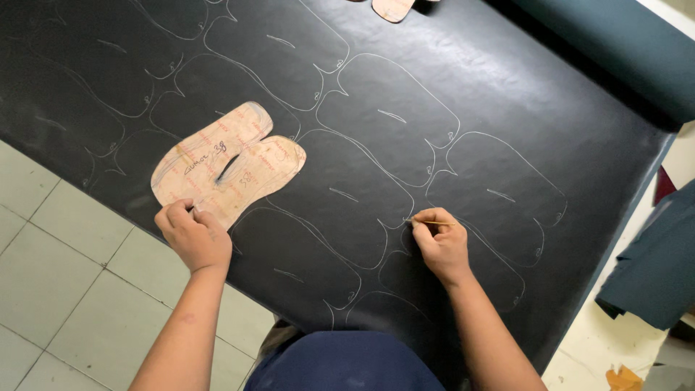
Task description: The person uses a wooden shoe sole pattern to trace outlines onto a large sheet of black material with a marking tool. After completing the tracing, the person uses scissors to cut along the marked lines, separating individual sole shapes from the sheet.
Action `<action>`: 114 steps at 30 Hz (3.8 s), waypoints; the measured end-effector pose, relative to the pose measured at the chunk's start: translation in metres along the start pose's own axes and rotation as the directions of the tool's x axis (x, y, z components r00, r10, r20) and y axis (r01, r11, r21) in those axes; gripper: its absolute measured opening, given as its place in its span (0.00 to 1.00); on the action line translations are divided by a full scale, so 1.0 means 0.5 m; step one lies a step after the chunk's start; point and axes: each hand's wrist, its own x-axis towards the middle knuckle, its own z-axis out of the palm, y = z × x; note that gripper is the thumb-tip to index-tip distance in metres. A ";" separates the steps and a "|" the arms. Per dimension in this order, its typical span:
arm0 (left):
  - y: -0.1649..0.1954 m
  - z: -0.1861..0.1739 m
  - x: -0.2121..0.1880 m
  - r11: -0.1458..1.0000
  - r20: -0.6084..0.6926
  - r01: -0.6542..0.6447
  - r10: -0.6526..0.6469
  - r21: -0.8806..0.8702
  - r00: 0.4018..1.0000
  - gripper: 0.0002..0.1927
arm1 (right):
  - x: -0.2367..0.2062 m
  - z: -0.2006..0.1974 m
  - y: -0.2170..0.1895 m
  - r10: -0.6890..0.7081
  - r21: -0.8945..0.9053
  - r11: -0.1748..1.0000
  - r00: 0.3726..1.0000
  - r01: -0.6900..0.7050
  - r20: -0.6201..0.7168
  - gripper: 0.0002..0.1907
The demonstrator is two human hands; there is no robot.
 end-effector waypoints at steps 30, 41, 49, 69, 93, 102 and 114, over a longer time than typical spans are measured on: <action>-0.031 -0.003 -0.013 0.996 -0.019 -0.047 0.045 -0.071 0.999 0.13 | -0.112 0.050 -0.009 -0.030 0.032 0.999 0.970 0.023 0.240 0.04; -0.064 -0.038 0.036 0.999 -0.067 -0.012 0.010 -0.030 0.998 0.16 | 0.006 0.092 -0.019 0.020 0.228 0.972 0.988 -0.055 0.156 0.04; -0.092 -0.060 0.076 0.945 -0.154 0.152 -0.203 -0.291 0.967 0.15 | 0.143 0.177 -0.077 0.002 0.240 0.970 0.986 -0.043 0.167 0.15; 0.227 -0.019 -0.081 0.634 0.414 -0.322 0.733 -0.703 0.540 0.31 | -0.074 -0.070 -0.088 0.499 0.510 0.816 0.777 -0.272 -0.383 0.13; 0.220 0.033 -0.120 0.501 0.554 -0.767 0.800 -0.401 0.232 0.29 | -0.200 -0.068 0.066 0.248 -0.331 0.685 0.635 -0.649 -0.732 0.20; 0.217 0.034 -0.128 0.503 0.567 -0.770 0.792 -0.394 0.227 0.29 | -0.121 -0.120 0.082 0.187 -0.376 0.677 0.643 -0.632 -0.743 0.21; 0.209 0.046 -0.151 0.463 0.491 -0.795 0.836 -0.392 0.244 0.28 | -0.203 -0.031 0.039 -0.078 -0.533 0.718 0.709 -0.448 -0.701 0.34</action>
